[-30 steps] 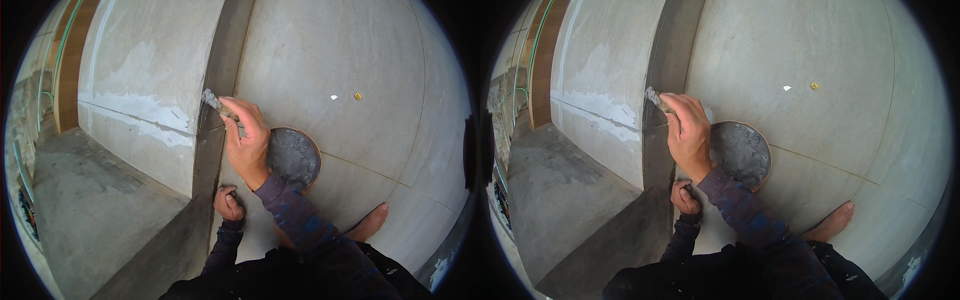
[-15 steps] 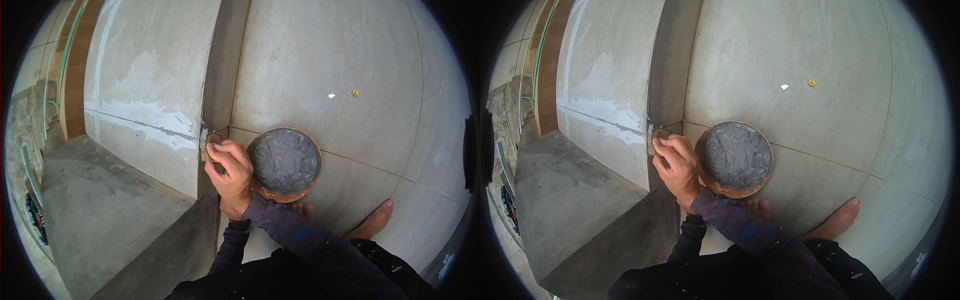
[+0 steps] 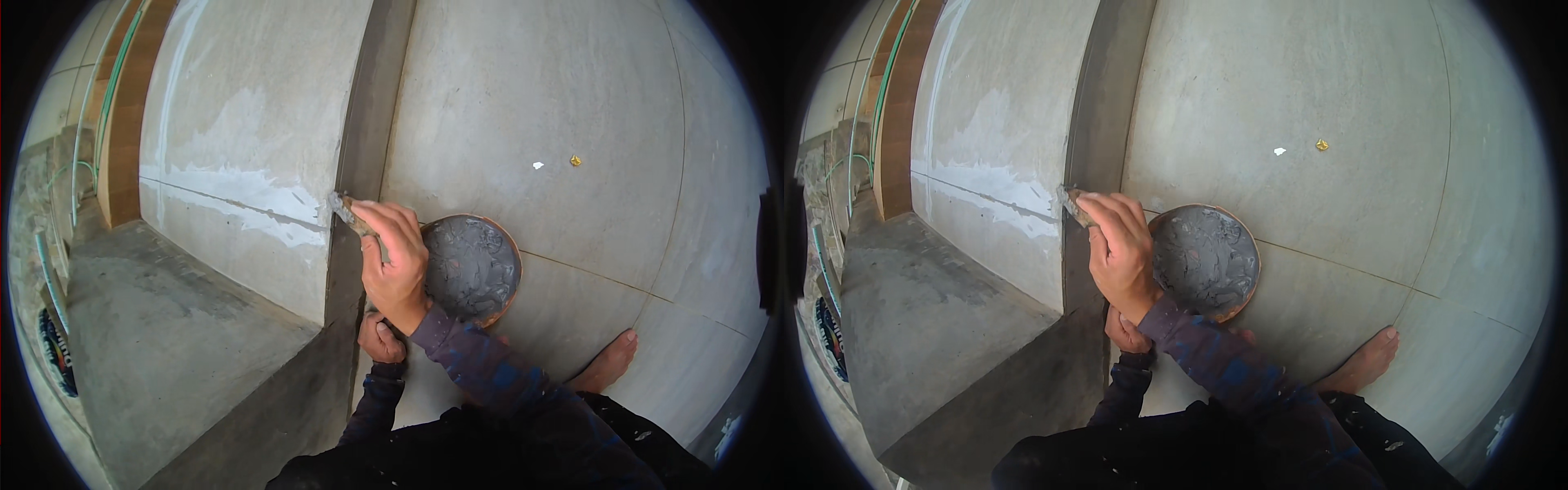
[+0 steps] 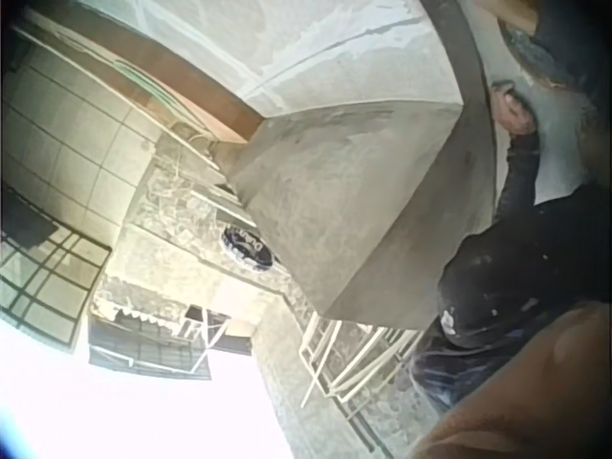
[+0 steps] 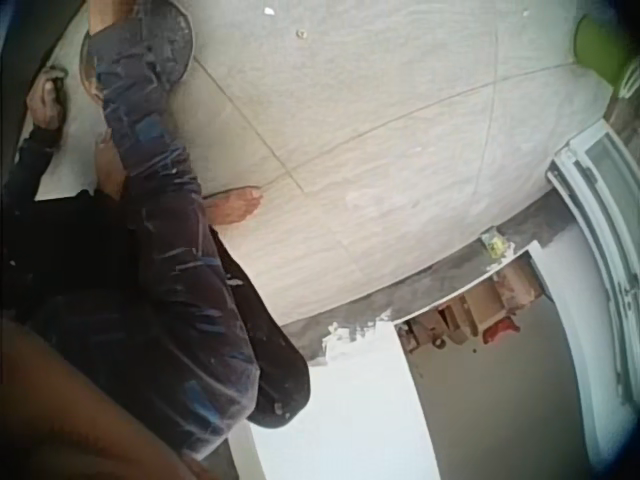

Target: The person dips a small scraper into a bowl of grout and applies the mixture along the joints of the tiles.

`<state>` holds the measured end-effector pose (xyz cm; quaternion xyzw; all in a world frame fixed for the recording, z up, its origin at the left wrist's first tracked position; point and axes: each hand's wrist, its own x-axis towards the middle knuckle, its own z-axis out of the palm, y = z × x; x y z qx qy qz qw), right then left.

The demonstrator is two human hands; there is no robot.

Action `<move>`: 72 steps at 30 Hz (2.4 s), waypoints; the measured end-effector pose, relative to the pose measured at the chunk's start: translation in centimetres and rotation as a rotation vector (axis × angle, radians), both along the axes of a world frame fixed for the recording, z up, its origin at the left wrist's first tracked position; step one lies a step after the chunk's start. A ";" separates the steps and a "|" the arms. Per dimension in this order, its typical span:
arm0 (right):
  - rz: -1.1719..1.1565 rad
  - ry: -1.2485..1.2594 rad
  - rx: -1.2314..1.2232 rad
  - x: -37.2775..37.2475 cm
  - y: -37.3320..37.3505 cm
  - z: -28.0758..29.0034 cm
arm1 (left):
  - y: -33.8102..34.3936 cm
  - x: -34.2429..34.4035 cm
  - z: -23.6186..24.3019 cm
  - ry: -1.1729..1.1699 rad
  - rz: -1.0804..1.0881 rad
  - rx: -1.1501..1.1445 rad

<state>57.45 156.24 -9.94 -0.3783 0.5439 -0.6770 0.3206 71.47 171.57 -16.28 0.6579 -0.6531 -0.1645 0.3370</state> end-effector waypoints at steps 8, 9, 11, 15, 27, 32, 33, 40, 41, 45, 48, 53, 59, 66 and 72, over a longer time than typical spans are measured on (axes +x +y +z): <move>0.242 -0.063 0.068 -6.0 0.0 2.2 | 0.6 0.8 -0.3 0.020 -0.008 0.068; 0.197 -0.068 0.042 -6.8 -2.4 2.2 | 0.6 1.0 0.0 0.016 -0.001 0.061; 0.089 -0.018 -0.021 -8.4 -7.0 1.2 | 0.2 0.1 -0.1 0.043 0.007 0.062; -0.015 -0.061 -0.015 -6.4 -8.9 -0.9 | 0.2 -0.1 -0.8 0.062 -0.002 0.048; -0.030 -0.161 0.040 -1.9 1.6 0.9 | 0.2 -0.7 -0.7 0.010 0.009 -0.009; -0.101 -0.001 -0.058 -1.4 -3.1 -0.6 | 0.4 -0.6 -0.6 0.034 0.009 0.048; -0.086 0.035 -0.073 -0.7 -2.9 -1.1 | 0.4 -0.7 -0.6 0.020 0.024 0.068; 0.163 -0.040 0.012 -2.2 4.0 0.6 | 0.1 -0.8 -1.0 0.030 0.038 0.020; 0.132 -0.077 0.043 -3.2 2.9 1.3 | 0.4 -0.4 -0.8 0.022 0.045 0.026; 0.104 0.159 -0.131 -5.0 -2.3 2.6 | 0.3 -0.1 -1.0 0.040 0.002 0.027; 0.251 0.540 -0.226 -4.2 -2.0 2.6 | 0.6 0.0 -1.1 0.071 0.019 0.075; 0.475 0.542 -0.134 -3.8 3.0 4.0 | -0.4 -1.4 0.0 0.001 0.005 0.056; 0.172 -0.433 0.273 -2.8 2.9 0.7 | 0.4 0.1 -0.7 0.058 0.006 0.049; -0.084 0.049 0.035 3.4 2.7 -1.3 | 0.0 -1.4 -1.6 -0.048 0.086 0.004; 0.137 -0.345 0.311 1.3 5.3 0.3 | -0.8 -0.5 -0.5 -0.022 0.009 -0.029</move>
